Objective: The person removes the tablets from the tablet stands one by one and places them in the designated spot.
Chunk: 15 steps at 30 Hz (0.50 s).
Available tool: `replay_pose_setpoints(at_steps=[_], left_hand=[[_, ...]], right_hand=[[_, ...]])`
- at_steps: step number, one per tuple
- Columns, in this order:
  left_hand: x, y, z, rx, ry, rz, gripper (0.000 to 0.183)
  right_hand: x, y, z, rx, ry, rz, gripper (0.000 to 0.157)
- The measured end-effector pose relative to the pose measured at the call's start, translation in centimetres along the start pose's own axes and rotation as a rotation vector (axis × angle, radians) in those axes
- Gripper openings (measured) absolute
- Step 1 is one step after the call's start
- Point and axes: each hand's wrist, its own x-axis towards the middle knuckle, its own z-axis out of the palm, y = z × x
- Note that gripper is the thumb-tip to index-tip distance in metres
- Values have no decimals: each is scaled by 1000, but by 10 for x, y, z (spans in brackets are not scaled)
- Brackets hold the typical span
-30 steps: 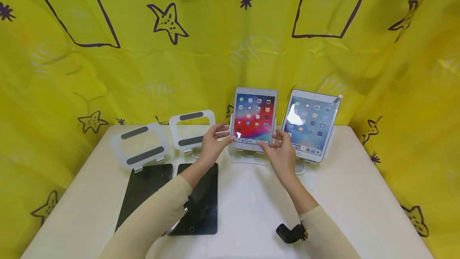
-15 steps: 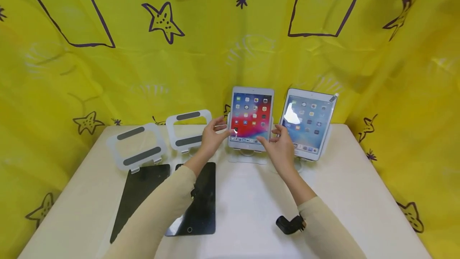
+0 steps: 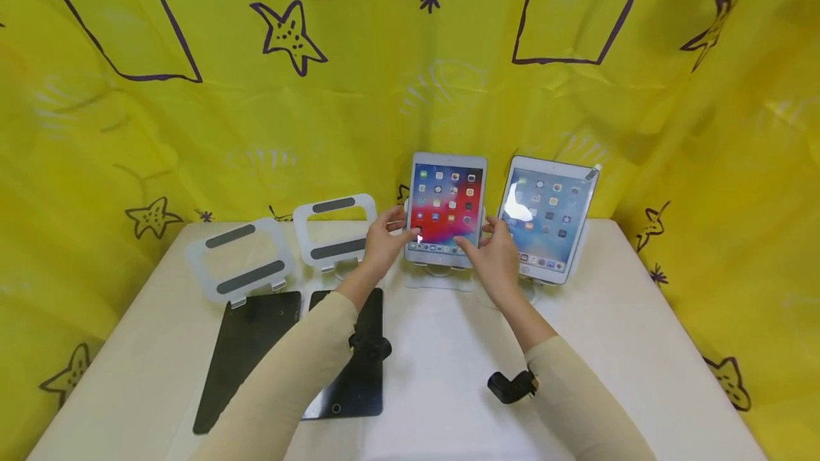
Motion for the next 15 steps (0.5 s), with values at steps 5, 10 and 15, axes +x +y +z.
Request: replay_pose_setpoints(at_steps=[5, 10, 15], left_hand=[[-1, 6, 9, 34, 34, -31, 56], [-1, 12, 16, 59, 52, -55, 56], [0, 14, 19, 49, 49, -72, 57]], right_hand=[[5, -1, 3, -1, -9, 10, 74], [10, -5, 6, -13, -18, 23, 77], [12, -18, 10, 46, -23, 122, 79]])
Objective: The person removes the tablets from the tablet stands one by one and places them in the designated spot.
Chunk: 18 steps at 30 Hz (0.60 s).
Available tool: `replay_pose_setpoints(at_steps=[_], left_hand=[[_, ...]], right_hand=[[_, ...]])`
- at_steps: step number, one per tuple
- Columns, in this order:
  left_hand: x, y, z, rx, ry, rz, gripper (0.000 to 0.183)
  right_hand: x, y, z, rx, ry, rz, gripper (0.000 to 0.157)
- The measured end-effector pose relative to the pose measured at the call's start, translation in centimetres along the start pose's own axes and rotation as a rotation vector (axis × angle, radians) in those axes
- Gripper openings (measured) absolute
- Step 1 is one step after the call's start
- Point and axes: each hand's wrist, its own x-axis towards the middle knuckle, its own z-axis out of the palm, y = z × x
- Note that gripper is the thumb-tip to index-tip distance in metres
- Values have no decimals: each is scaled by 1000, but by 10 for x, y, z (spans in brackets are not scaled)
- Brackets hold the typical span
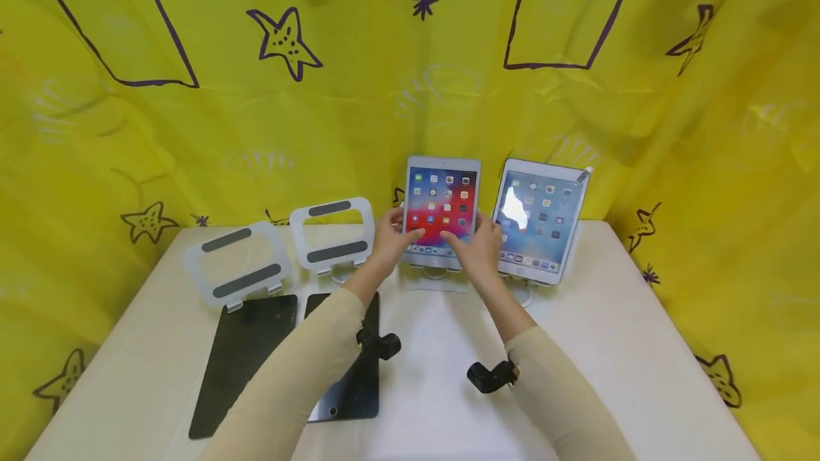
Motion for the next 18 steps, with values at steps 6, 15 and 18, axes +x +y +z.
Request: replay_pose_setpoints(at_steps=[6, 15, 18], left_hand=[[1, -4, -4, -45, 13, 13, 51], [2, -10, -4, -50, 72, 57, 38], [2, -12, -5, -62, 85, 96, 37]], right_hand=[[2, -4, 3, 71, 11, 66, 77], [2, 13, -2, 286, 53, 38, 53], [2, 16, -4, 301, 65, 13, 48]])
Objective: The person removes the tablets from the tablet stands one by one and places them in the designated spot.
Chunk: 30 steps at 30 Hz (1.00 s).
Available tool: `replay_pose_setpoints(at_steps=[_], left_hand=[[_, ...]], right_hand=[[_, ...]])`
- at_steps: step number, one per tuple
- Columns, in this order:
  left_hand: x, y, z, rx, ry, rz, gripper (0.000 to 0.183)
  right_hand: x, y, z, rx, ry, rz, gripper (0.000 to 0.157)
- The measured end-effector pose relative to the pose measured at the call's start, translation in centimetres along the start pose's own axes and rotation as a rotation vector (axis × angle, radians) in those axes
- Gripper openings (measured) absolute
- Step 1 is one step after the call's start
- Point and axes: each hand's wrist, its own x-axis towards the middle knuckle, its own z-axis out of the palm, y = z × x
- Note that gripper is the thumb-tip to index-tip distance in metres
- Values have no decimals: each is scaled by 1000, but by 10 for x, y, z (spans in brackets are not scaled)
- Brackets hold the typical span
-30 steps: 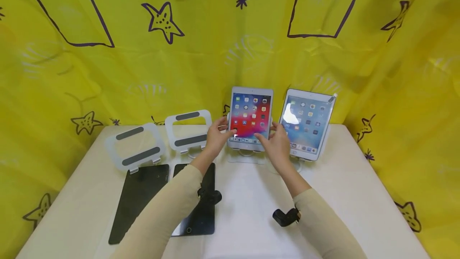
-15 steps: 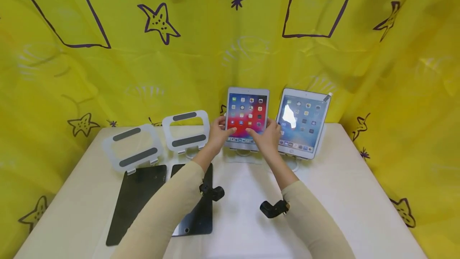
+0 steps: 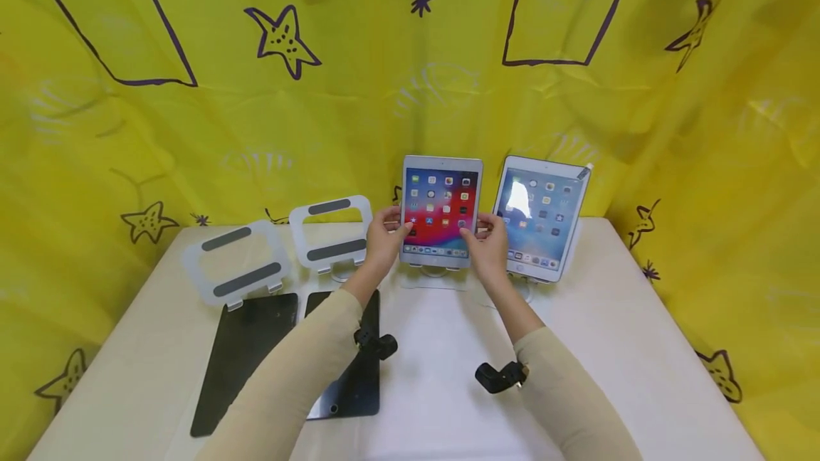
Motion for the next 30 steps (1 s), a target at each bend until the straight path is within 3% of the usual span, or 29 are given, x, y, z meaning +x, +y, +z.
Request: replay_pose_setpoints(at_steps=[7, 13, 22, 30], left_hand=[[-5, -6, 2, -53, 21, 41, 42], [-8, -9, 4, -19, 47, 91, 42], [-9, -12, 4, -5, 54, 102, 40], [-16, -10, 1, -27, 75, 179, 37]], right_hand=[[3, 7, -6, -66, -67, -121, 53], [5, 13, -9, -68, -81, -179, 52], [8, 16, -13, -111, -102, -213, 50], [4, 12, -15, -106, -88, -228, 48]])
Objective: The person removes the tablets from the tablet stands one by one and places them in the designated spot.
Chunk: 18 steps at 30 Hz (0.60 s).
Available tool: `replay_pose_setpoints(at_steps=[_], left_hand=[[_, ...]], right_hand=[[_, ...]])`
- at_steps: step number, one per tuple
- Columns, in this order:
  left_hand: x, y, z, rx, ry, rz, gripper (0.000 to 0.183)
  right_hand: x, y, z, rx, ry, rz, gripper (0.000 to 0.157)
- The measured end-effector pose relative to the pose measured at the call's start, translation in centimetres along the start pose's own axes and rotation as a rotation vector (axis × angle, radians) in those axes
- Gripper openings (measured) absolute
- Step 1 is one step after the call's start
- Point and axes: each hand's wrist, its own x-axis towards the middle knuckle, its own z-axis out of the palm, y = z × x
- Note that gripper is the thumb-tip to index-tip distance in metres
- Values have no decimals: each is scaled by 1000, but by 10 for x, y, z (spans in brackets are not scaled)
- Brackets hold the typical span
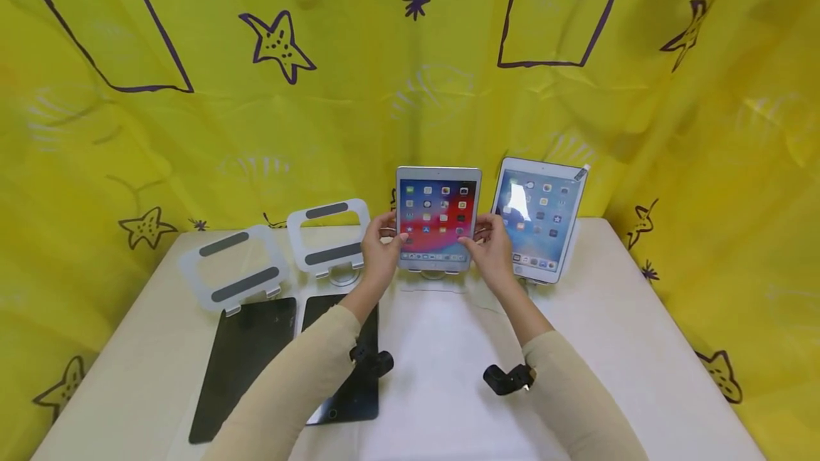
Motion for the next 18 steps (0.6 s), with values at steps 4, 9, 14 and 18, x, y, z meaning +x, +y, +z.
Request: replay_pose_setpoints(at_steps=[4, 9, 14, 18], left_hand=[[-3, 3, -5, -11, 2, 18, 36], [-6, 7, -10, -30, -4, 64, 36], [-11, 8, -14, -40, -21, 101, 37], [-17, 10, -18, -35, -28, 95, 35]], right_hand=[[-4, -4, -2, -3, 7, -40, 47], [-9, -9, -4, 9, 9, -39, 48], [-18, -16, -6, 25, 39, -35, 48], [-25, -18, -8, 3, 50, -74, 46]])
